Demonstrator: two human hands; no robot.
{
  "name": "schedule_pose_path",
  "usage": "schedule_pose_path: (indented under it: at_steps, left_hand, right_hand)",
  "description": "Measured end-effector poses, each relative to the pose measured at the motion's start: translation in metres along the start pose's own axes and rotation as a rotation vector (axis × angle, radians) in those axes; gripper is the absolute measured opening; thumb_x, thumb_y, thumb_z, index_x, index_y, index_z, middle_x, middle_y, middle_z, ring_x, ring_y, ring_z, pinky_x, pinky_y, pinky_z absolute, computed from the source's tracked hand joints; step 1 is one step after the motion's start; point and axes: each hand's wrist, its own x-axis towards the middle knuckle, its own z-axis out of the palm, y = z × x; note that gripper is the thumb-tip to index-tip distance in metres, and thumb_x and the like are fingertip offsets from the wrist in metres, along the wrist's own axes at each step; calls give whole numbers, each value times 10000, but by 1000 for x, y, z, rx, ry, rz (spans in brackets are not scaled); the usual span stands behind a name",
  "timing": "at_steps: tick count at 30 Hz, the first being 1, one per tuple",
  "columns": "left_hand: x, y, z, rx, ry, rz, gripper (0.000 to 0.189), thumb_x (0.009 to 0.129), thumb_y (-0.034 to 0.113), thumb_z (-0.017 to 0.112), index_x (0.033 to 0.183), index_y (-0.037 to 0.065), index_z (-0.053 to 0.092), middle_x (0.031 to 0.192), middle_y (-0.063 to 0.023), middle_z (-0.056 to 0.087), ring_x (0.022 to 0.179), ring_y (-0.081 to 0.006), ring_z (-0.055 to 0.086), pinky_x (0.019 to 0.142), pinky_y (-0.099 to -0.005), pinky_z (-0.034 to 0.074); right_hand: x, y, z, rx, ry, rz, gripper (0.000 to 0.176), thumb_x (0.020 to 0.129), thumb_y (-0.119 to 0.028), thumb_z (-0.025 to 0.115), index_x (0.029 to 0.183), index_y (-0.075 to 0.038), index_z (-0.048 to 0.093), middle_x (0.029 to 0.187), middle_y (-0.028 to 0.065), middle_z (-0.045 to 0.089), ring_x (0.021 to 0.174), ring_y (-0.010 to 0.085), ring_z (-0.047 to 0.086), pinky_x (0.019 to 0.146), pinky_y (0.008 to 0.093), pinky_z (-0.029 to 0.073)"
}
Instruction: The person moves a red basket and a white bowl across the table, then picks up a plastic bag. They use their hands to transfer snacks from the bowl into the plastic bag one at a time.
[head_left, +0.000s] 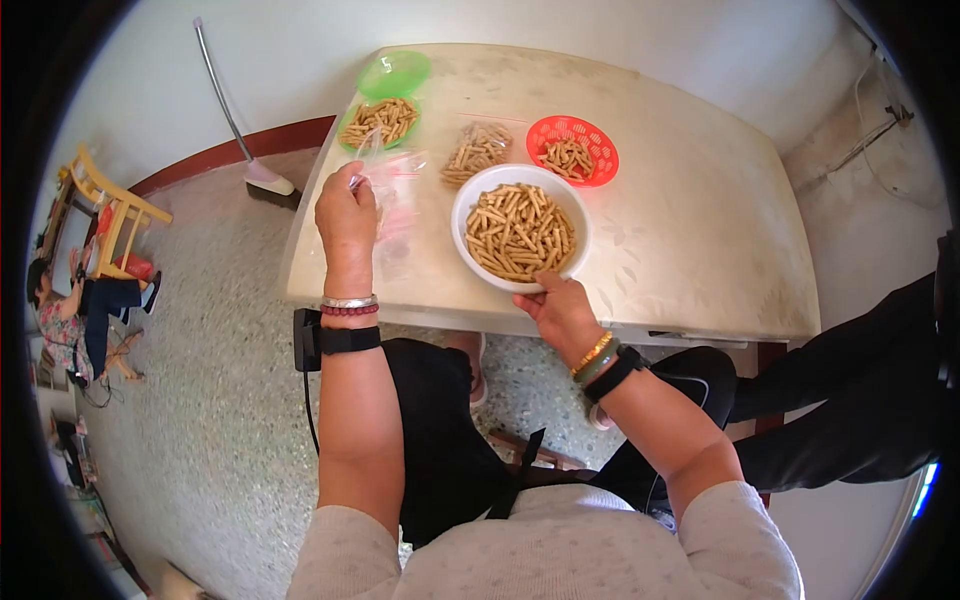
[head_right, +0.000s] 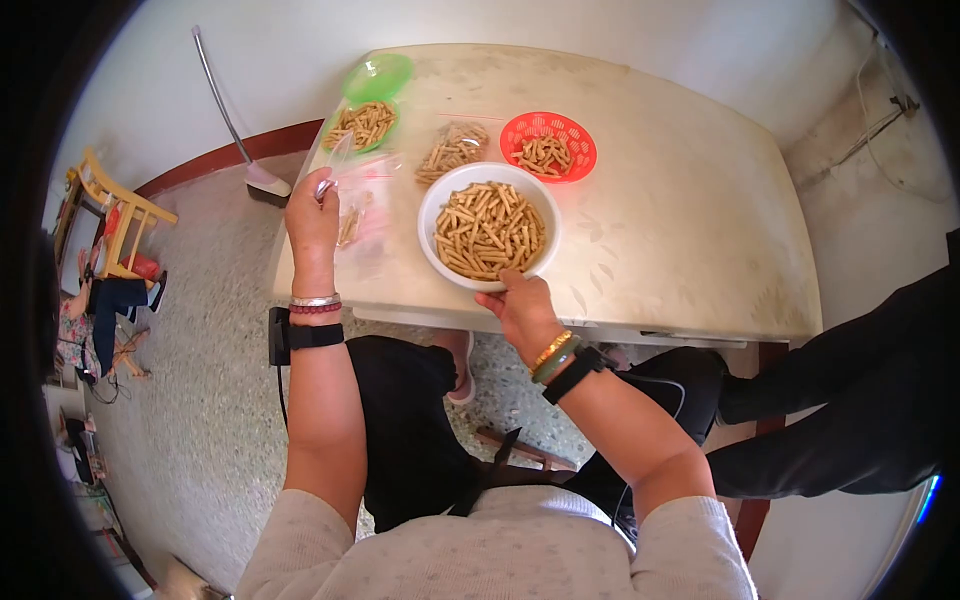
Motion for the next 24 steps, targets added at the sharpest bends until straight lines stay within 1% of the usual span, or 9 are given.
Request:
schedule_pose_path:
  at_steps: [6, 8, 11, 13, 14, 20, 22, 23, 24]
  left_hand:
    - [-3, 7, -3, -13, -4, 23, 304, 871, 18, 609, 1172, 17, 649, 1054, -168, 691, 860, -239, 696, 773, -323, 542]
    - [-4, 9, -4, -27, 1, 18, 380, 841, 17, 621, 1220, 46, 611, 1059, -157, 670, 926, -311, 663, 798, -392, 530]
    - [-5, 12, -5, -51, 28, 39, 414, 839, 14, 620, 1250, 62, 594, 1087, -153, 664, 953, -319, 654, 806, -400, 527]
    - [-5, 9, -2, -49, 48, 47, 414, 839, 12, 619, 1249, 66, 595, 1085, -150, 667, 957, -321, 653, 811, -401, 524]
    - [-4, 7, -2, -47, 69, 60, 414, 840, 10, 617, 1249, 69, 597, 1084, -148, 669, 960, -324, 651, 816, -403, 522]
    - [-3, 9, -9, 51, -42, 3, 384, 844, 36, 630, 1226, 74, 610, 981, -125, 665, 915, -312, 651, 800, -412, 512]
    - [-4, 5, -4, 58, 4, 2, 349, 851, 36, 621, 1198, 63, 623, 941, -134, 649, 895, -316, 648, 787, -415, 513]
    - [-5, 4, -2, 79, 22, 4, 337, 853, 34, 617, 1190, 55, 626, 949, -141, 647, 904, -321, 646, 789, -417, 513]
    - [-7, 2, -1, 105, 33, 6, 326, 855, 33, 613, 1181, 47, 630, 957, -147, 644, 912, -325, 644, 792, -420, 514]
  right_hand:
    - [-5, 0, 1, 36, -62, 108, 236, 986, -125, 528, 1174, 18, 516, 1023, 158, 639, 867, 241, 640, 756, 377, 569]
    - [-19, -7, -8, 30, -100, 158, 237, 983, -132, 539, 1171, 12, 519, 1015, 154, 642, 847, 231, 643, 735, 372, 570]
    - [-38, -24, -18, -225, -243, 368, 291, 958, -150, 572, 1195, 7, 510, 950, 129, 626, 751, 197, 632, 663, 344, 568]
    - [-54, -42, -13, -549, -324, 120, 305, 928, -144, 594, 1190, -5, 523, 937, 95, 629, 708, 151, 624, 632, 300, 554]
    - [-62, -53, -11, -590, -356, 71, 298, 917, -138, 594, 1181, -9, 542, 937, 72, 635, 704, 115, 616, 612, 257, 534]
    - [-89, -96, -15, -845, -425, -141, 261, 930, -150, 590, 1151, -9, 587, 916, 39, 642, 710, 85, 596, 618, 229, 508]
    - [-96, -97, -20, -945, -447, -204, 236, 939, -156, 580, 1129, -19, 609, 906, 25, 649, 730, 85, 604, 626, 234, 504]
    - [-102, -92, -18, -1177, -494, -192, 201, 938, -159, 587, 1077, -22, 631, 862, 37, 656, 744, 98, 614, 646, 259, 509]
    - [-107, -77, -17, -1341, -615, -168, 206, 916, -183, 599, 1011, -7, 650, 847, 117, 680, 767, 206, 660, 684, 346, 534]
